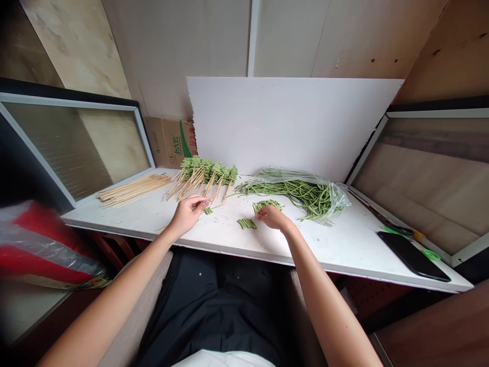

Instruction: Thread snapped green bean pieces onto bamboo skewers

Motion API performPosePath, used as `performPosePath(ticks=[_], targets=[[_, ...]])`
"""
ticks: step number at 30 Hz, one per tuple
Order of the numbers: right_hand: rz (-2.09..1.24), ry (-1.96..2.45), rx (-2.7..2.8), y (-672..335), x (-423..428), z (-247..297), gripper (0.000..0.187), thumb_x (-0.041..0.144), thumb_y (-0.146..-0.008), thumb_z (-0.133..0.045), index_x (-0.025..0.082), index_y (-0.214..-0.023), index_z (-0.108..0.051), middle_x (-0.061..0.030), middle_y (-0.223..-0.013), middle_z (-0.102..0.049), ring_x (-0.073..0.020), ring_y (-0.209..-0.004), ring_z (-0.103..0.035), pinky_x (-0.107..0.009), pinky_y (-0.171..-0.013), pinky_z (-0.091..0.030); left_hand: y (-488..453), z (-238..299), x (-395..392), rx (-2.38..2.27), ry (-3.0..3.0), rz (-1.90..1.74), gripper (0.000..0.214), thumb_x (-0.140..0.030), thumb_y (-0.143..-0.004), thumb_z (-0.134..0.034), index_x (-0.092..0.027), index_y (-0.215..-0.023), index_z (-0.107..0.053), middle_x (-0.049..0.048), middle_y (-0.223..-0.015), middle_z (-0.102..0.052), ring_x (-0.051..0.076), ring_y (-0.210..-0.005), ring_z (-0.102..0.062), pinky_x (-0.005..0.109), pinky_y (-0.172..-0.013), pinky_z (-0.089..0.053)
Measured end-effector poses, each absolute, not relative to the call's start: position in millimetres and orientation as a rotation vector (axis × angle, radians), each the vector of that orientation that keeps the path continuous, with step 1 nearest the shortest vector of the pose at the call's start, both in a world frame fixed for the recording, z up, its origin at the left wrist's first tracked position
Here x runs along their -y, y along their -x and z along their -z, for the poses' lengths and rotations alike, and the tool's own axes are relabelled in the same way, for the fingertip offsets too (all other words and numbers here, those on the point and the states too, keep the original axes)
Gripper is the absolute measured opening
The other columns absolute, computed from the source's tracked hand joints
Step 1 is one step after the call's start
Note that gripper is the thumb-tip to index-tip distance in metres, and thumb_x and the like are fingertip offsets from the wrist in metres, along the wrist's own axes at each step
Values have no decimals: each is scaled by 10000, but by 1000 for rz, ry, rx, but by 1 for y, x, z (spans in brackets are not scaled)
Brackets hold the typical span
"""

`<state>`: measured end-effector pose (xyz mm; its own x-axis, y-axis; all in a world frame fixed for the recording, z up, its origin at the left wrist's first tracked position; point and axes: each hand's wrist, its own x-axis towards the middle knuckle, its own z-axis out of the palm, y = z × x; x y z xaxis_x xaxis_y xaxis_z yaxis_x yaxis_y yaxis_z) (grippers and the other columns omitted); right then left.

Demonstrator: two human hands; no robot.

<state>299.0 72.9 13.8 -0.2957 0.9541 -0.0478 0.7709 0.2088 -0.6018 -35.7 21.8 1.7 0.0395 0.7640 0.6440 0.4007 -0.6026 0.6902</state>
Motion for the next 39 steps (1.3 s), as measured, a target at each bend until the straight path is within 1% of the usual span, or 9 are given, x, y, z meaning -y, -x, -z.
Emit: performPosePath(ticks=[2, 6, 13, 16, 19, 21, 25, 32, 39], targets=[[-760, 1664, 2174, -299, -74, -13, 229, 361, -955, -670, 186, -984, -814, -143, -1052, -812, -282, -913, -741, -327, -706, -534, 34, -2, -20, -1171, -1991, -1574, 353, -463, -999, -681, -160, -1091, -836, 122, -1018, -748, 212, -851, -688, 311, -720, -558], [-821, 1671, 2212, -298, -75, -10, 196, 255, -944, -650, 197, -1013, -824, -121, -1072, -817, -273, -949, -745, -323, -759, -552, 32, -4, -18, -1158, -1994, -1563, 358, -478, -998, -677, -165, -1066, -835, 114, -985, -736, 208, -822, -676, 309, -685, -540], [-730, 1660, 2357, -296, -73, -9, 220, 222, -947, -632, 198, -992, -846, -114, -1053, -822, -270, -909, -749, -321, -750, -544, 30, -5, -17, -1164, -1986, -1573, 378, -499, -985, -688, -157, -1047, -836, 113, -967, -735, 205, -801, -672, 311, -673, -524], [-734, 1693, 2316, -294, -73, -9, 252, 197, -942, -664, 172, -1141, -816, -135, -1078, -816, -276, -924, -751, -327, -767, -549, 29, -6, -16, -1165, -1984, -1570, 385, -507, -985, -687, -157, -1044, -836, 117, -978, -740, 205, -798, -670, 312, -670, -522], [-706, 1750, 2268, -293, -72, -10, 394, 210, -937, -719, 142, -1325, -727, -164, -1137, -798, -278, -942, -750, -320, -762, -547, 28, -7, -15, -1158, -1983, -1561, 386, -507, -987, -684, -156, -1048, -834, 118, -988, -739, 203, -802, -668, 311, -675, -519], [-683, 1770, 2259, -292, -70, -10, 451, 226, -929, -754, 145, -1369, -693, -170, -1173, -786, -271, -941, -750, -312, -768, -543, 27, -7, -15, -1152, -1981, -1559, 386, -509, -984, -686, -157, -1042, -834, 114, -979, -736, 198, -789, -661, 310, -673, -517], [-644, 1781, 2273, -290, -66, -12, 468, 217, -934, -758, 163, -1390, -667, -155, -1179, -780, -256, -932, -741, -298, -771, -524, 26, -6, -15, -1145, -1981, -1559, 376, -511, -978, -694, -168, -1036, -837, 108, -969, -733, 195, -777, -654, 311, -677, -521], [-557, 1814, 2295, -290, -65, -12, 424, 196, -978, -678, 156, -1396, -620, -146, -1180, -765, -242, -926, -717, -278, -692, -464, 26, -3, -16, -1135, -2000, -1550, 345, -488, -981, -694, -180, -1043, -837, 103, -972, -725, 200, -801, -656, 318, -694, -524], [-545, 1819, 2250, -290, -67, -8, 451, 253, -965, -723, 163, -1391, -606, -146, -1182, -762, -248, -924, -717, -284, -705, -474, 25, -1, -17, -1119, -1984, -1540, 323, -469, -974, -709, -177, -1031, -834, 102, -972, -724, 204, -826, -670, 324, -723, -537]])
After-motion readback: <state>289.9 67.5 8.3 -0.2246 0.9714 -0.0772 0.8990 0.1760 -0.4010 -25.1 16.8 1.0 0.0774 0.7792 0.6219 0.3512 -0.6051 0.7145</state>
